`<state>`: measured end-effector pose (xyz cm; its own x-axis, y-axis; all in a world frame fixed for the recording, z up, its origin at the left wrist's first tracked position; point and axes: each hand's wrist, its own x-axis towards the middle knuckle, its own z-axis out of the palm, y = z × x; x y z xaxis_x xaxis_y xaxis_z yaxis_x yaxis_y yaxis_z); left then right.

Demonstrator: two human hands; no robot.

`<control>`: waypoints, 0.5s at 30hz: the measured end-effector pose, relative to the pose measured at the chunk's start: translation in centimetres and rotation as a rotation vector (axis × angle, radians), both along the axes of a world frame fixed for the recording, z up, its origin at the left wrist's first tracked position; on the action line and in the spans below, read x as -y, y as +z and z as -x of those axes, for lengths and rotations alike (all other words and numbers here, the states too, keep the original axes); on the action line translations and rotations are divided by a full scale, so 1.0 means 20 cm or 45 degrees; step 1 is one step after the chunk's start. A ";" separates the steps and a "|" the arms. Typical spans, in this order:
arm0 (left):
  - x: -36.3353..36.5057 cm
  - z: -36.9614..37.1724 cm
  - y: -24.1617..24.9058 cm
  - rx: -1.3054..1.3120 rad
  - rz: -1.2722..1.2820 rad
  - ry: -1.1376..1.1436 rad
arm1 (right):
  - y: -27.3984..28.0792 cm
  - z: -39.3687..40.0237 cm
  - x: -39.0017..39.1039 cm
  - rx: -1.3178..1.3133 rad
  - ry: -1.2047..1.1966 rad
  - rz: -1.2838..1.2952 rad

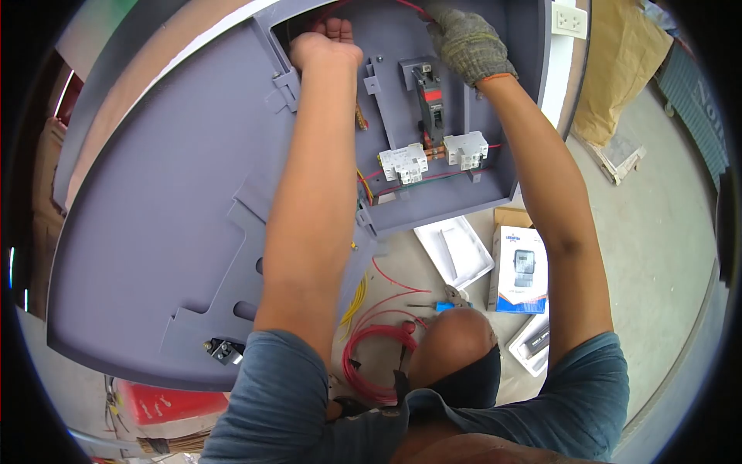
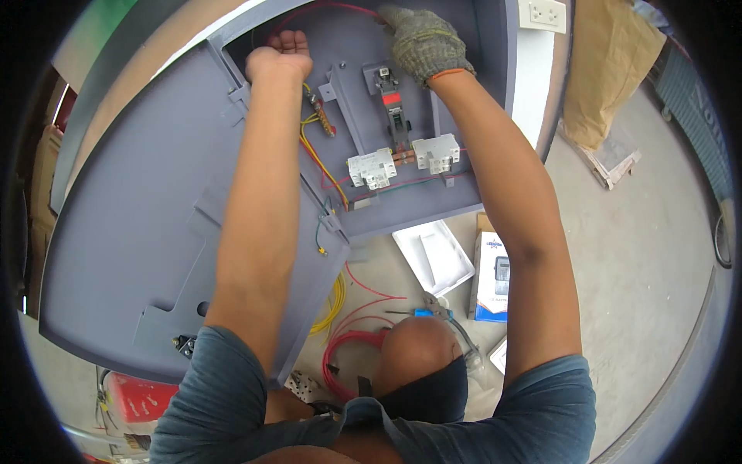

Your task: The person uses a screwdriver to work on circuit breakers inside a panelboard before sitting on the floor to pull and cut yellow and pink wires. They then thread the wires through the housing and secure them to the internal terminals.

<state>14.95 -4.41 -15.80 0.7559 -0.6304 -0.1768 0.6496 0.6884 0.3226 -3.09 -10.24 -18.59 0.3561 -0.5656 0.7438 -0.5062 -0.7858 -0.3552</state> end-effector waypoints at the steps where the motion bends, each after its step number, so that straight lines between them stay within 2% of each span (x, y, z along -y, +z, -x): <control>1: 0.04 -0.01 0.01 0.057 -0.048 0.027 | -0.03 -0.01 0.06 -0.176 -0.117 0.047; 2: 0.07 -0.01 0.02 0.116 -0.092 0.051 | -0.06 -0.01 0.13 -0.350 -0.239 0.095; 4: 0.05 0.03 0.09 0.544 0.025 0.096 | -0.06 -0.01 0.13 -0.386 -0.250 0.085; 5: 0.04 0.06 0.13 0.543 0.013 0.178 | -0.07 -0.01 0.13 -0.430 -0.241 0.059; 8: 0.07 0.02 0.11 0.668 -0.112 0.143 | -0.02 0.00 0.08 -0.593 -0.198 -0.065; 12: 0.20 -0.13 0.05 0.900 -0.342 0.068 | -0.01 0.06 0.02 -0.517 -0.130 -0.159; 13: 0.21 -0.19 0.04 0.925 -0.263 -0.027 | -0.03 0.09 0.03 -0.431 -0.050 -0.094; 15: 0.19 -0.13 0.00 0.836 -0.257 -0.017 | -0.07 0.10 0.03 -0.352 0.030 -0.049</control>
